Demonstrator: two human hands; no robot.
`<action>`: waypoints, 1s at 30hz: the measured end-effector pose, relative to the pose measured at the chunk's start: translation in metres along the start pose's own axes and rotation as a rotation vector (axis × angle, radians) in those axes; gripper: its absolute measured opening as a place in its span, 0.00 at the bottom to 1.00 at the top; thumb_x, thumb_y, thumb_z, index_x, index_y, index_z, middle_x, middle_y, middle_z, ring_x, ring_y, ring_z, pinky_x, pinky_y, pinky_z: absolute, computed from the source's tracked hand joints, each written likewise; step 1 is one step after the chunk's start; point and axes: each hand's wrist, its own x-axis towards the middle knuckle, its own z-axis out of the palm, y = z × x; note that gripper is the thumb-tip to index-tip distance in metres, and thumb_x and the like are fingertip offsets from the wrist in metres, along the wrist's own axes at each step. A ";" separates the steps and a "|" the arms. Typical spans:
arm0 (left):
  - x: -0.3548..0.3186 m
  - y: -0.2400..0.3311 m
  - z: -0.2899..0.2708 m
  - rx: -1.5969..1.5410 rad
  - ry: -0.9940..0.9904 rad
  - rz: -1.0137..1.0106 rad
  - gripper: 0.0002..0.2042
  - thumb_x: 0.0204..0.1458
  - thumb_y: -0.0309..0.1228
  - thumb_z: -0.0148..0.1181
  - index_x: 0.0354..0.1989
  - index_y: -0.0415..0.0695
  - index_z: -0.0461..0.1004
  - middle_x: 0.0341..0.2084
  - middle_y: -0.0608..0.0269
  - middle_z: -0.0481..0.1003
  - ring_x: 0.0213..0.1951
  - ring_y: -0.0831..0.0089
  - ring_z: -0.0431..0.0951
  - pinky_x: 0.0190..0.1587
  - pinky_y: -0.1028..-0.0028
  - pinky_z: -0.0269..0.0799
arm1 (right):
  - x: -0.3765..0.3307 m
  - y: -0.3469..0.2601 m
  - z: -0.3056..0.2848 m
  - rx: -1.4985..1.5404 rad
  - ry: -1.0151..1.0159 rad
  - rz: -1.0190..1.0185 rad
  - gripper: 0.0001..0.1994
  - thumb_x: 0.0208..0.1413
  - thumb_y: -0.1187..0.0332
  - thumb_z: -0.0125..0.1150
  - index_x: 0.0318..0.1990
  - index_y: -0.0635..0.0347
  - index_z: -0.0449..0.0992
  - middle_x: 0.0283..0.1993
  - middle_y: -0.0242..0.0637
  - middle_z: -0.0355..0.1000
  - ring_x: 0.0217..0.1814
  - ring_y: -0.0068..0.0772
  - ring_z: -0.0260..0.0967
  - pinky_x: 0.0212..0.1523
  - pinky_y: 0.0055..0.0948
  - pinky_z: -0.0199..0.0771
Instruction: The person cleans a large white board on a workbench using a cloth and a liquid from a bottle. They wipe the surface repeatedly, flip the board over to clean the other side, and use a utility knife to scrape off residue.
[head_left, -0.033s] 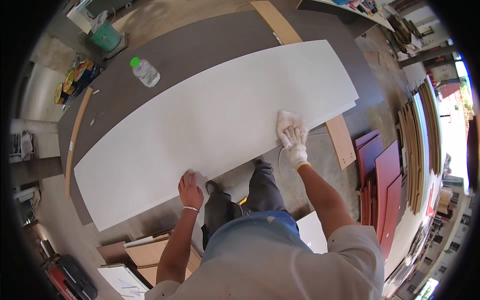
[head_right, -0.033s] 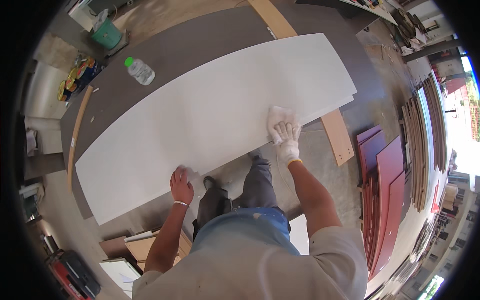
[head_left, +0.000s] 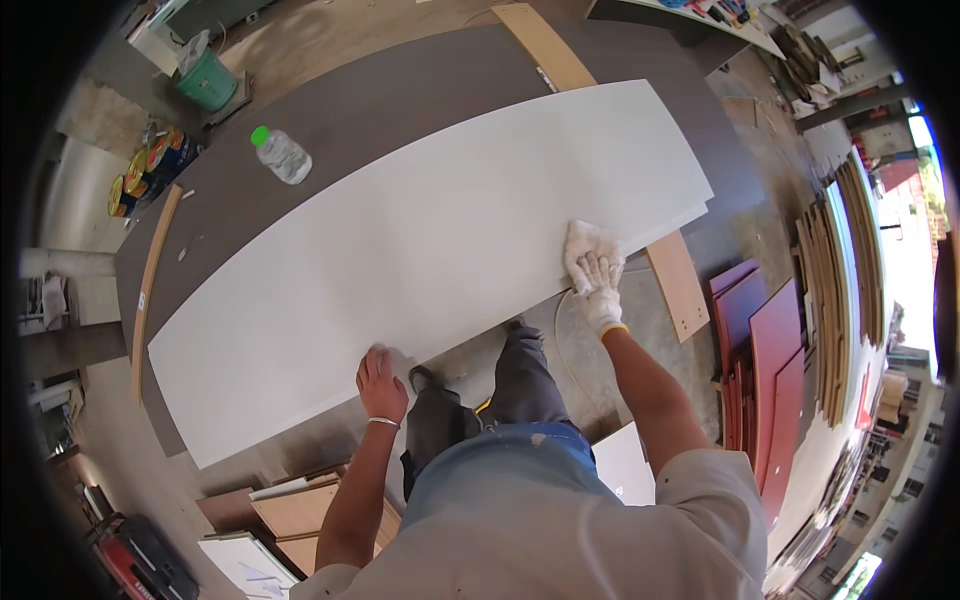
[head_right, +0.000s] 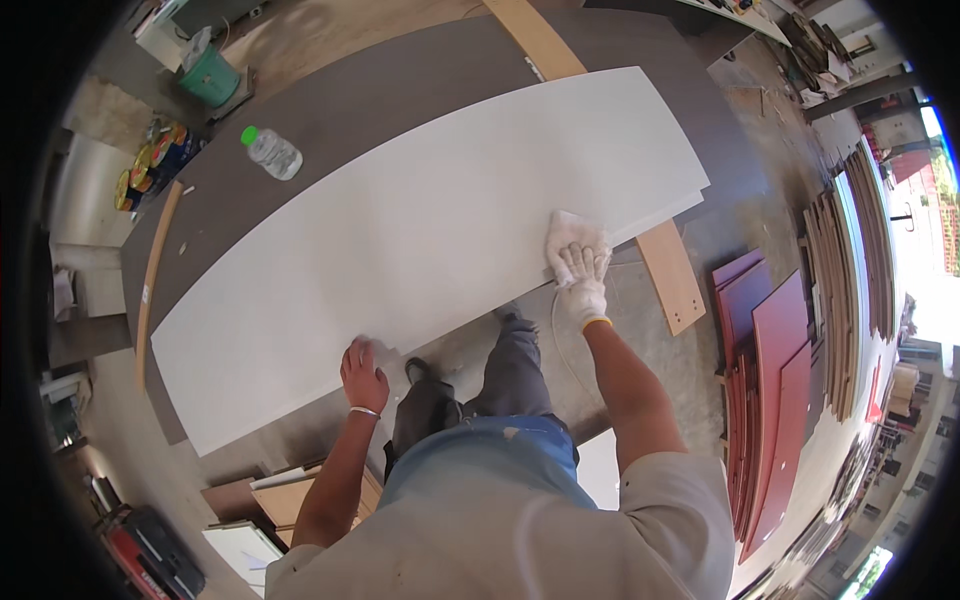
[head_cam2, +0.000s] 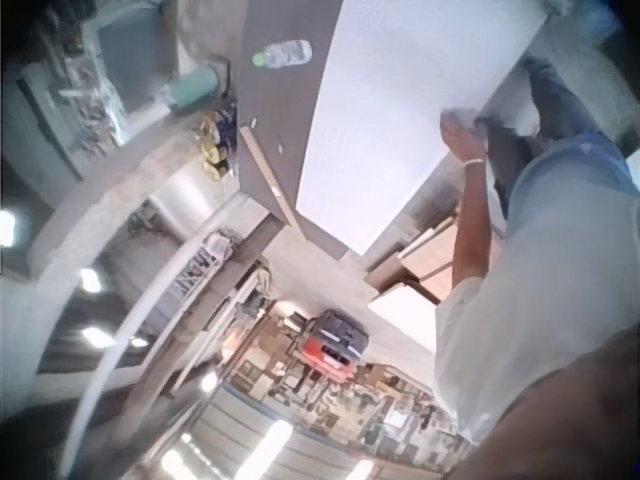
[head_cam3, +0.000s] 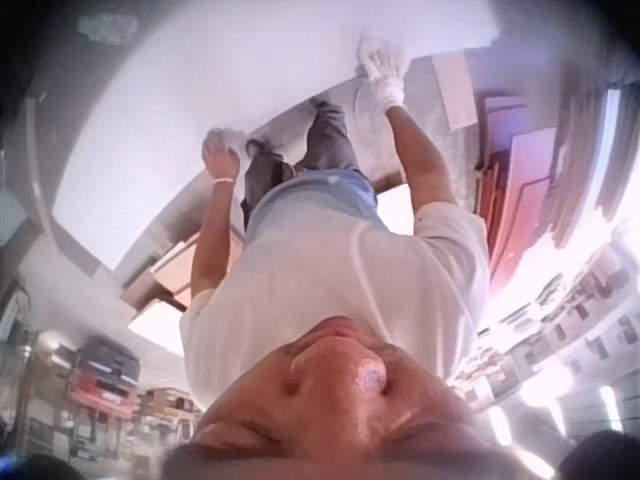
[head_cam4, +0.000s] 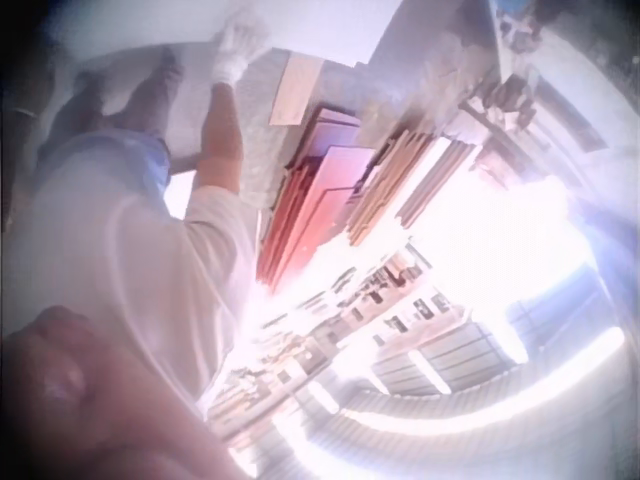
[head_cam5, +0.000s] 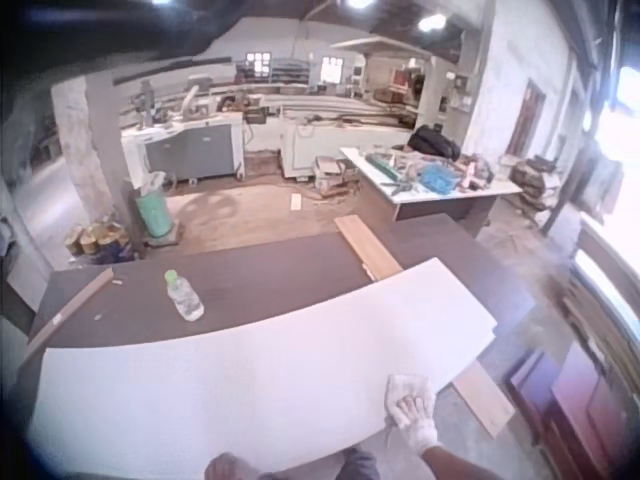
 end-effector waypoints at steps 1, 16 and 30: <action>0.007 0.017 0.009 -0.013 0.028 -0.037 0.31 0.45 0.23 0.63 0.63 0.44 0.68 0.66 0.53 0.63 0.67 0.48 0.61 0.69 0.51 0.58 | 0.002 0.042 0.007 0.016 0.015 0.065 0.29 0.66 0.59 0.48 0.75 0.35 0.58 0.81 0.37 0.51 0.84 0.48 0.39 0.81 0.53 0.22; 0.040 0.093 0.078 -0.101 0.110 -1.030 0.25 0.49 0.35 0.65 0.57 0.42 0.75 0.57 0.42 0.72 0.61 0.46 0.68 0.64 0.49 0.63 | 0.025 0.248 -0.067 1.917 0.961 1.174 0.28 0.65 0.65 0.49 0.73 0.54 0.63 0.68 0.38 0.67 0.69 0.42 0.66 0.66 0.40 0.69; 0.051 0.128 0.043 0.225 -0.347 -0.329 0.25 0.55 0.30 0.57 0.64 0.39 0.71 0.70 0.42 0.62 0.71 0.49 0.61 0.72 0.54 0.57 | 0.015 -0.010 -0.016 0.684 0.186 -0.502 0.19 0.51 0.59 0.63 0.52 0.45 0.80 0.65 0.27 0.72 0.75 0.38 0.60 0.77 0.54 0.47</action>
